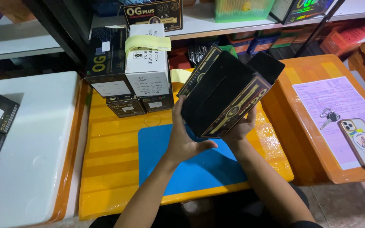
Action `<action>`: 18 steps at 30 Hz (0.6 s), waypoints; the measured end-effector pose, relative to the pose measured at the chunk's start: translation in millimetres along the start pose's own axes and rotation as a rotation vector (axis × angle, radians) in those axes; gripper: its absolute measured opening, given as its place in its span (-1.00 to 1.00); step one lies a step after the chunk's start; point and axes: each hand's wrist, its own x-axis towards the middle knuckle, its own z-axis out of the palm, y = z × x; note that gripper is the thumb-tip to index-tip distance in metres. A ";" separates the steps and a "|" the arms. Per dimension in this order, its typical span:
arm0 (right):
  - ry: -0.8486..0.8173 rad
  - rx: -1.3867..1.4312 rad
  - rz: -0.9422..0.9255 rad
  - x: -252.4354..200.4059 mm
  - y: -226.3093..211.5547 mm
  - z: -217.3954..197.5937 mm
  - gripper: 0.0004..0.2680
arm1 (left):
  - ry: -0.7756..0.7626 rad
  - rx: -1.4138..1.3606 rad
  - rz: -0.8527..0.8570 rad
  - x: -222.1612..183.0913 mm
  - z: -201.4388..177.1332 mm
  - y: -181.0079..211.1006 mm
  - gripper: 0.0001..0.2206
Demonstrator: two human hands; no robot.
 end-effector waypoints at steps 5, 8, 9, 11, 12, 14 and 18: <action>-0.019 -0.129 -0.002 8.4 -0.3 -12.3 -0.68 | 0.085 0.162 -0.001 -2.0 0.0 -2.8 0.02; 0.082 -0.128 -0.033 -5.7 6.8 13.0 -0.72 | 0.128 0.225 0.039 -2.7 -0.8 -0.7 -0.03; 0.145 -0.122 -0.056 -13.1 8.5 26.2 -0.74 | 0.142 0.262 0.065 -4.0 -0.6 0.1 -0.03; 0.147 -0.235 -0.210 -29.7 16.2 61.6 -0.74 | 0.154 0.265 0.089 -4.0 0.3 1.2 -0.05; 0.147 -0.345 -0.367 -37.5 19.8 79.6 -0.73 | 0.163 0.269 0.116 -3.4 1.0 1.8 -0.07; 0.197 -0.303 -0.413 -35.8 25.1 72.2 -0.78 | 0.166 0.303 0.129 -3.9 1.8 -1.1 -0.08; 0.280 -0.173 -0.439 -41.5 31.7 73.7 -0.79 | 0.208 0.395 0.167 -2.6 4.5 1.8 -0.12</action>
